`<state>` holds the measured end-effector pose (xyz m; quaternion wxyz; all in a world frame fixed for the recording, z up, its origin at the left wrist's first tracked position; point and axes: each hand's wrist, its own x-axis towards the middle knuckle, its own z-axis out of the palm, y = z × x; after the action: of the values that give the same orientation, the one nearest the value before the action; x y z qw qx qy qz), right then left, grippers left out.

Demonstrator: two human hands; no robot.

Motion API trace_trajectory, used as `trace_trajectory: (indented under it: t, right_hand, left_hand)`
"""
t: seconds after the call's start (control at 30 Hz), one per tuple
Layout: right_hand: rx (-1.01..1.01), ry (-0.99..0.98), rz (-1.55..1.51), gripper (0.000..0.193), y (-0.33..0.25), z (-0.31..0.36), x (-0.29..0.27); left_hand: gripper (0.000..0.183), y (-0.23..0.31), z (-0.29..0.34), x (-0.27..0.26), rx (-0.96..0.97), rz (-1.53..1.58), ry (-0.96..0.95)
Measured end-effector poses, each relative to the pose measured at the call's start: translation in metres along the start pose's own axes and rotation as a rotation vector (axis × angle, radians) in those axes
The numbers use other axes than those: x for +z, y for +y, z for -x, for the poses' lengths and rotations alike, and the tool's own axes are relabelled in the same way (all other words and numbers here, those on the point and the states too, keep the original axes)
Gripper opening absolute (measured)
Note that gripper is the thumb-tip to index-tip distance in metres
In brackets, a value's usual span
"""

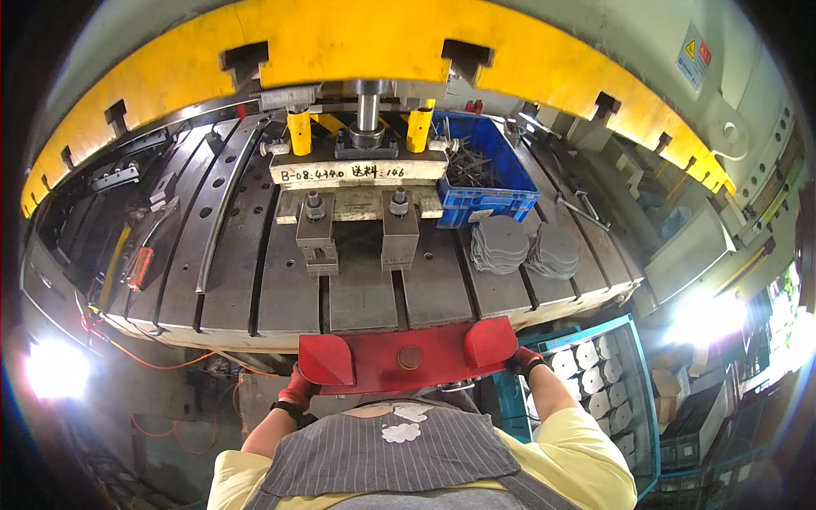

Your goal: The worker uses a wrench to adjust a large metal plate and handles several round metal discs near a press machine.

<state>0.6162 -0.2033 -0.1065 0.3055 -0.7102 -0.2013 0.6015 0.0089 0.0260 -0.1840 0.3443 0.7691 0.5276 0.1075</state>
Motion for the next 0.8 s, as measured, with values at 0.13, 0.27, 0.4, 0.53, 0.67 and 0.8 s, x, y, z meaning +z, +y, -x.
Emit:
trace_trajectory:
  t: [0.13,0.27,0.4,0.53,0.67,0.8]
  right_hand:
    - [-0.906,0.201,1.043,0.006,0.019,0.001,-0.003]
    - [0.113,0.058,0.674,0.021,0.013,-0.034,-0.007]
    - [-0.58,0.277,1.031,0.013,0.023,-0.025,0.011]
    - [-0.11,0.376,-0.135,0.011,-0.043,0.099,0.064]
    - [-0.362,0.223,-0.887,0.018,0.011,0.102,0.023]
    - [-0.664,0.564,-1.021,0.021,-0.028,0.122,-0.001]
  left_hand:
    - [0.053,-0.022,0.002,0.008,-0.054,0.378,0.058]
    - [0.054,-0.019,-0.002,0.008,0.098,0.39,0.041]
    - [0.055,-0.009,0.007,0.002,0.191,0.407,0.04]
    - [0.042,0.097,0.061,-0.054,-0.132,1.044,0.144]
    - [0.031,0.055,0.064,-0.055,-0.215,0.917,0.441]
    - [0.034,0.116,0.056,-0.085,-0.065,0.785,0.473]
